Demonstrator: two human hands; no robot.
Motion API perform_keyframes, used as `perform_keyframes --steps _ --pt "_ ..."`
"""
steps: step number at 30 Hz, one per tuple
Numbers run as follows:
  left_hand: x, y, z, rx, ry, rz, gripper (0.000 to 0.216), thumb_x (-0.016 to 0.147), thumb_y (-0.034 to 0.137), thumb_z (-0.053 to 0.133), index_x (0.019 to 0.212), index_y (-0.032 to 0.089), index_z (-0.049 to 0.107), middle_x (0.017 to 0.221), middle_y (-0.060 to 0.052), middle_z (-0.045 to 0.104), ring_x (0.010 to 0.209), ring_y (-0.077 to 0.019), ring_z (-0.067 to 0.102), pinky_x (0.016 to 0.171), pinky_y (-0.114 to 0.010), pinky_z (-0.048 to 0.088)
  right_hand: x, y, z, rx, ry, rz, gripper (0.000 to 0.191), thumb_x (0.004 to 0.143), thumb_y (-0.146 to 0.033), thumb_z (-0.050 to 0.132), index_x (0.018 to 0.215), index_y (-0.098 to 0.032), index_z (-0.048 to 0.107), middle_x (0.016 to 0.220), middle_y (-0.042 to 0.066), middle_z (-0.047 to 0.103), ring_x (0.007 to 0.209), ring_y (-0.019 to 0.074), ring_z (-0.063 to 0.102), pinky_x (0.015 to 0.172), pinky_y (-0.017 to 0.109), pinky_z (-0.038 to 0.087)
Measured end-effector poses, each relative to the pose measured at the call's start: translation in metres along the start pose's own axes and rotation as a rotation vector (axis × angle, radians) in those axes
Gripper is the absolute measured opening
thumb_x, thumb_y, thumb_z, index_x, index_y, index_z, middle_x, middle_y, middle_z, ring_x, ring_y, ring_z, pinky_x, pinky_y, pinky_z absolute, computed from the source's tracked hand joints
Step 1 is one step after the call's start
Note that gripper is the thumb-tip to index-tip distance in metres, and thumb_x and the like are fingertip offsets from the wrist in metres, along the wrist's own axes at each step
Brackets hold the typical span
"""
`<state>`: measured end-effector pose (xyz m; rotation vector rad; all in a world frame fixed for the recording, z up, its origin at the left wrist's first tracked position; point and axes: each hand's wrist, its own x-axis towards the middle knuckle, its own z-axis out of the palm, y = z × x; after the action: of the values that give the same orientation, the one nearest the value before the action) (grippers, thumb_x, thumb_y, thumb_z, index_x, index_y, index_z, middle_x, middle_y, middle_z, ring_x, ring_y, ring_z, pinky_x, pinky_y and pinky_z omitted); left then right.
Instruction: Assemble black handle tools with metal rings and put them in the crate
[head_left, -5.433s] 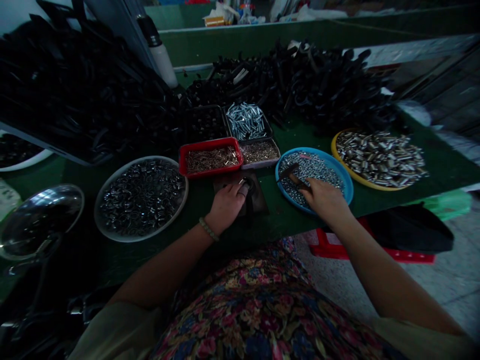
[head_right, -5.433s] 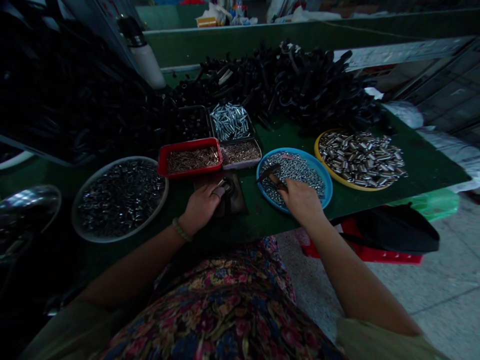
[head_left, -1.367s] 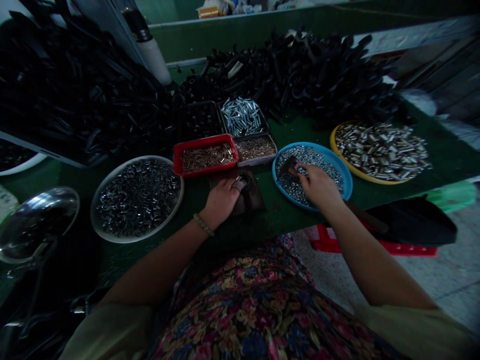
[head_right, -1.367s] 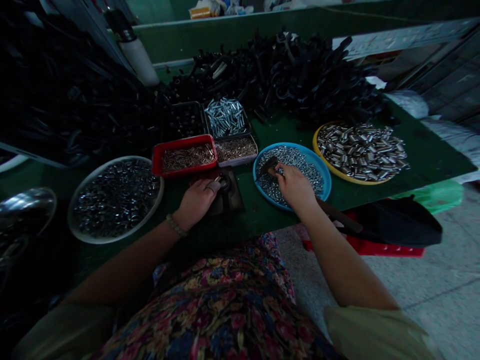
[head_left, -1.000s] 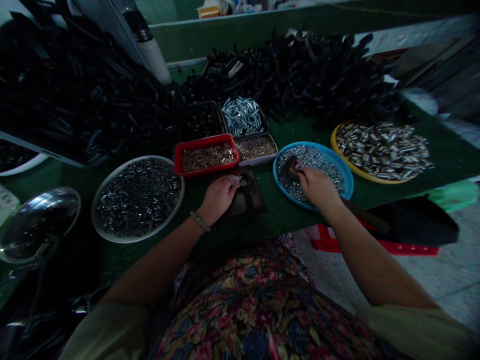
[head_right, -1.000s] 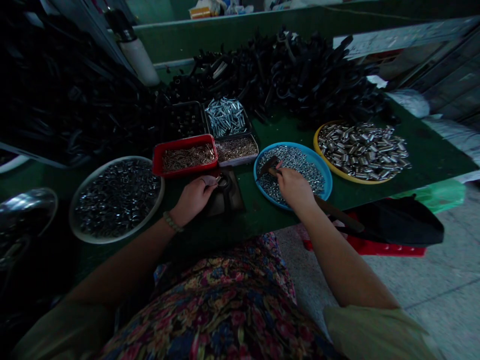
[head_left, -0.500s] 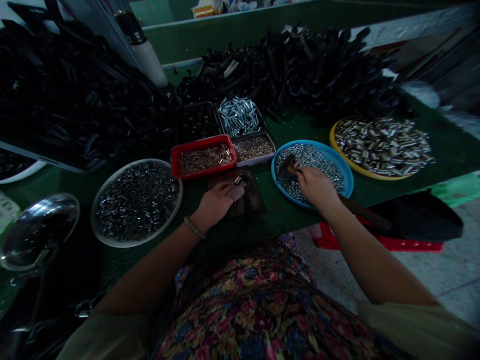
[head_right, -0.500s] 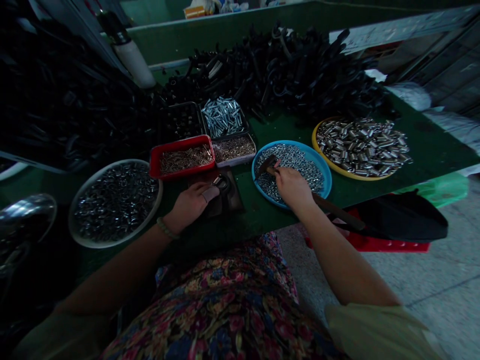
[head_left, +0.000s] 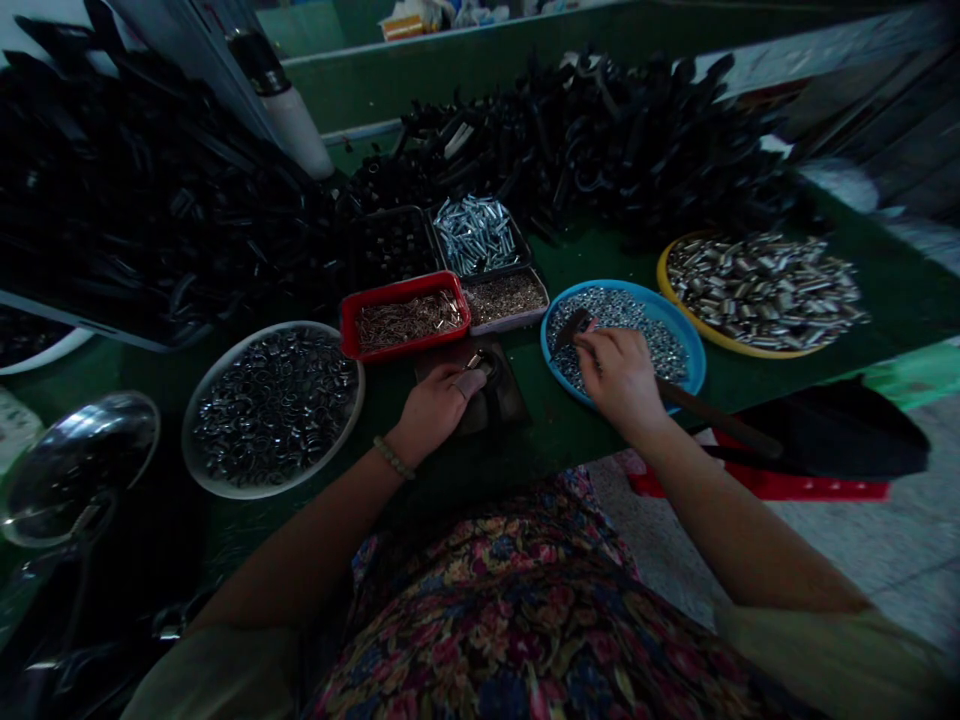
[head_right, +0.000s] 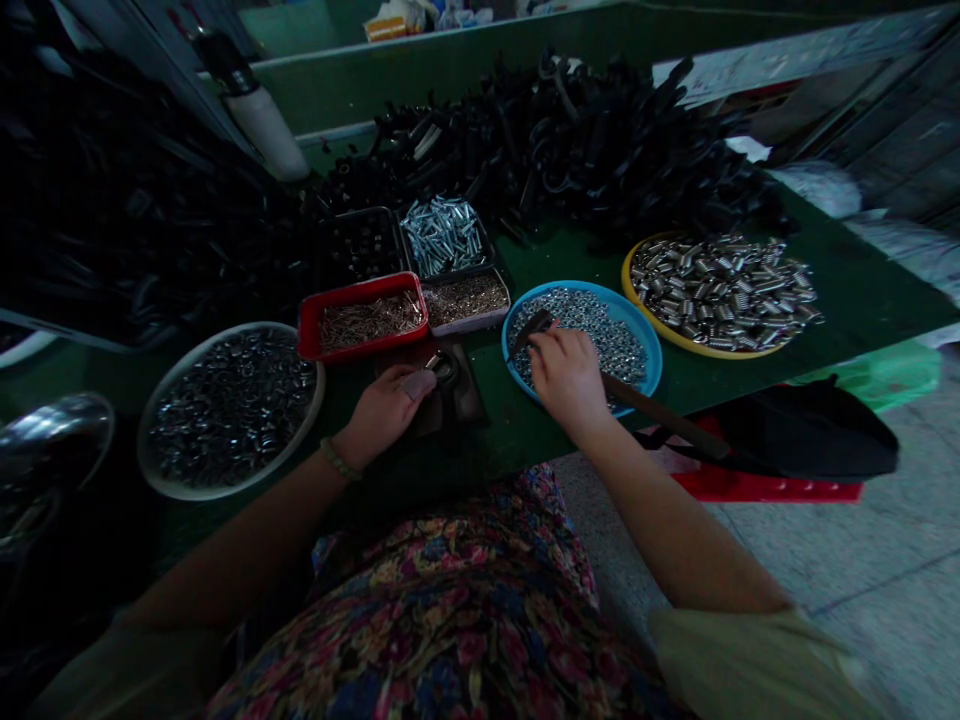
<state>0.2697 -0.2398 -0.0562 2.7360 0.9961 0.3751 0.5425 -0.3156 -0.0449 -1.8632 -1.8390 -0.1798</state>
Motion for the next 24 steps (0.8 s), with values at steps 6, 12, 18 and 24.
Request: perform_keyframes --steps 6,12,18,24 --pt "-0.001 0.001 0.0 -0.251 0.147 -0.143 0.024 0.096 0.022 0.038 0.111 0.018 0.056 0.105 -0.007 0.064 0.098 -0.0183 0.061 0.09 -0.031 0.048 0.027 -0.081 0.026 0.42 -0.367 -0.198 0.014 0.09 -0.018 0.054 0.099 -0.015 0.064 0.097 0.009 0.062 0.096 0.0202 0.057 0.087 0.033 0.045" --pt "-0.003 0.0 0.002 -0.293 0.225 -0.189 0.019 0.096 0.02 0.039 0.106 0.017 0.055 0.105 -0.009 0.059 0.097 -0.019 0.057 0.088 -0.032 0.047 0.054 -0.089 0.044 0.306 -0.566 -0.105 0.007 0.085 -0.02 0.062 0.085 -0.014 0.066 0.088 0.008 0.062 0.086 0.0196 0.058 0.079 0.031 0.044" --pt "0.0 -0.001 0.001 -0.319 0.199 -0.213 0.021 0.095 0.022 0.041 0.11 0.018 0.056 0.108 -0.008 0.059 0.1 -0.0194 0.057 0.09 -0.032 0.047 0.06 -0.09 0.042 0.24 -0.653 -0.089 0.013 0.089 -0.016 0.052 0.088 -0.014 0.065 0.093 0.01 0.064 0.088 0.0193 0.058 0.079 0.029 0.042" --pt "0.004 0.003 -0.006 -0.284 0.154 -0.18 0.024 0.096 0.026 0.041 0.111 0.019 0.058 0.111 -0.007 0.06 0.1 -0.0182 0.059 0.089 -0.029 0.048 0.053 -0.09 0.048 0.153 -0.557 -0.081 0.017 0.094 -0.017 0.043 0.093 -0.013 0.059 0.097 0.012 0.061 0.092 0.021 0.056 0.083 0.031 0.041"
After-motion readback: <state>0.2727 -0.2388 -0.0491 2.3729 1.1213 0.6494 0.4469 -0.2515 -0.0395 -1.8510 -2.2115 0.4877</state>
